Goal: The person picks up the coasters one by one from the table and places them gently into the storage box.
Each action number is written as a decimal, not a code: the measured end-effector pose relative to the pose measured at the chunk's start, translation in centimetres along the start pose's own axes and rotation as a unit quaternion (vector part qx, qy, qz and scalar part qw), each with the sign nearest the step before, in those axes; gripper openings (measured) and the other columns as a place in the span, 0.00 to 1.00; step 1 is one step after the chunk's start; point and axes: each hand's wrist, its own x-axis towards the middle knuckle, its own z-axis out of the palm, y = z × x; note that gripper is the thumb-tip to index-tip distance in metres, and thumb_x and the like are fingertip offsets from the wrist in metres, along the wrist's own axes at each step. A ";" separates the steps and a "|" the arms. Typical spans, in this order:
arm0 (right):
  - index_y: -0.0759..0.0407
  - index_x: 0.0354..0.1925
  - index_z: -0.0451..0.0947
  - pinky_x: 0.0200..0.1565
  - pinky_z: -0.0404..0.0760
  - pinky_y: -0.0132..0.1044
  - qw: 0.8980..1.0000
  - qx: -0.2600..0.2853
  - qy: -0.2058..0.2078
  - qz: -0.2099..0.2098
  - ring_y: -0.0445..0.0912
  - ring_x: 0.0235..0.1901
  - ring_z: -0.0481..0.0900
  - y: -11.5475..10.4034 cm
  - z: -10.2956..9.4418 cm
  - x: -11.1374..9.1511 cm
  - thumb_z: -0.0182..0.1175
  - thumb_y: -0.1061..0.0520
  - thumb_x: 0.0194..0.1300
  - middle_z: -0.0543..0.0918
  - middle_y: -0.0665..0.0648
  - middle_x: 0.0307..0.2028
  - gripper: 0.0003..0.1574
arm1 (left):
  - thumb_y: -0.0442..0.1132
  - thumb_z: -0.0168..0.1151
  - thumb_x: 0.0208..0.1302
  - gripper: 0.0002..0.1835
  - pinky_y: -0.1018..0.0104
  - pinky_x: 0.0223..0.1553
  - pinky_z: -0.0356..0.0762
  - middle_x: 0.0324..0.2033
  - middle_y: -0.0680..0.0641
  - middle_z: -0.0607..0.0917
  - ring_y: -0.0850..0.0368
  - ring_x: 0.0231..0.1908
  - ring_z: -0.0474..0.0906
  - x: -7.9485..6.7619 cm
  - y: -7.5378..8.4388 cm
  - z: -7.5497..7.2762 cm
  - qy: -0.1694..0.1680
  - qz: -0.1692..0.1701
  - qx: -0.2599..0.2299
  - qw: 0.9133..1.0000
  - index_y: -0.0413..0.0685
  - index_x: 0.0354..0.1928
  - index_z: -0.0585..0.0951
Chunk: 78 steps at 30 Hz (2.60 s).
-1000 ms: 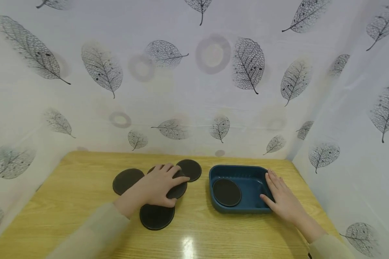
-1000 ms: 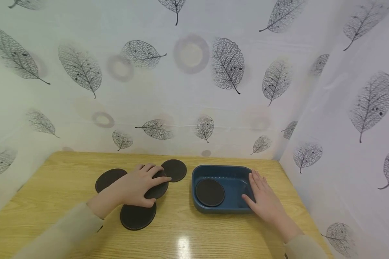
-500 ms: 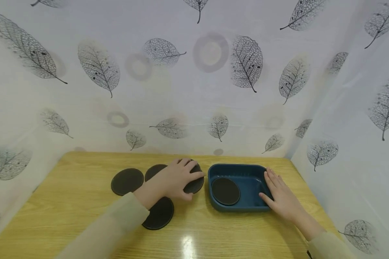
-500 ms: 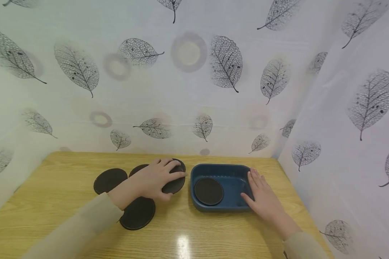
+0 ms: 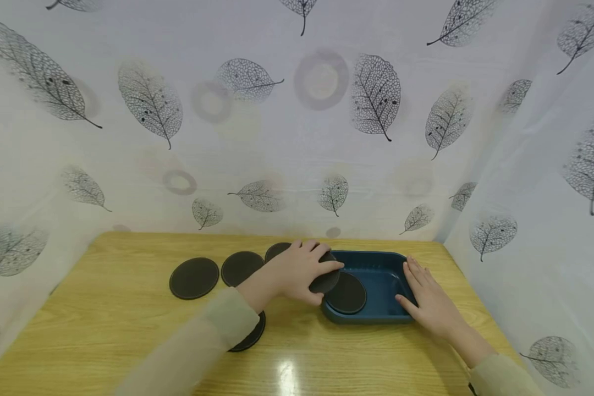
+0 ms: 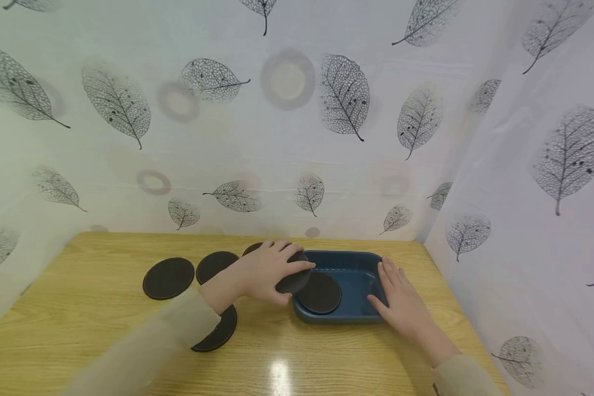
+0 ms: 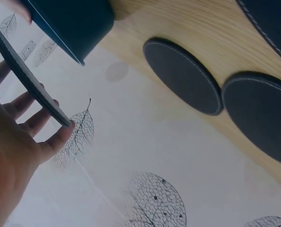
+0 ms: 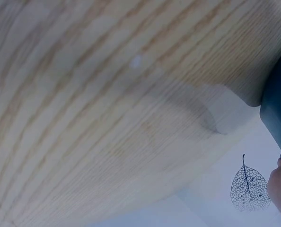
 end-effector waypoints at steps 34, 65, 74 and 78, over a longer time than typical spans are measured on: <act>0.75 0.80 0.56 0.85 0.33 0.39 1.000 0.003 -0.005 0.007 0.65 0.83 0.53 -0.2 -0.2 0.0 0.62 0.44 0.76 0.55 0.75 0.81 0.52 | 0.72 0.61 0.68 0.42 0.50 0.70 0.72 0.76 0.53 0.69 0.52 0.73 0.67 7.8 4.7 3.2 -0.050 -0.019 0.009 0.999 0.76 0.81 0.64; 0.76 0.79 0.56 0.84 0.31 0.36 1.000 0.008 0.009 -0.002 0.66 0.82 0.53 -0.3 -0.2 0.1 0.62 0.45 0.76 0.55 0.75 0.81 0.51 | 0.67 0.59 0.74 0.36 0.52 0.75 0.69 0.78 0.50 0.68 0.52 0.77 0.66 5.7 3.5 2.9 -0.048 -0.017 0.050 0.997 0.69 0.80 0.67; 0.77 0.79 0.56 0.84 0.31 0.36 1.000 0.009 0.006 -0.001 0.66 0.82 0.53 -0.3 -0.2 -0.1 0.63 0.45 0.76 0.55 0.76 0.81 0.52 | 0.63 0.58 0.76 0.34 0.49 0.77 0.68 0.79 0.48 0.68 0.50 0.78 0.66 4.0 1.6 2.4 -0.036 -0.024 0.028 0.999 0.66 0.80 0.68; 0.76 0.79 0.56 0.84 0.32 0.39 1.000 0.007 0.007 -0.001 0.67 0.82 0.54 -0.2 -0.2 0.0 0.63 0.45 0.76 0.55 0.76 0.81 0.52 | 0.62 0.59 0.76 0.34 0.48 0.76 0.69 0.78 0.47 0.68 0.49 0.77 0.67 3.0 0.5 2.4 -0.038 -0.036 0.014 0.999 0.64 0.80 0.68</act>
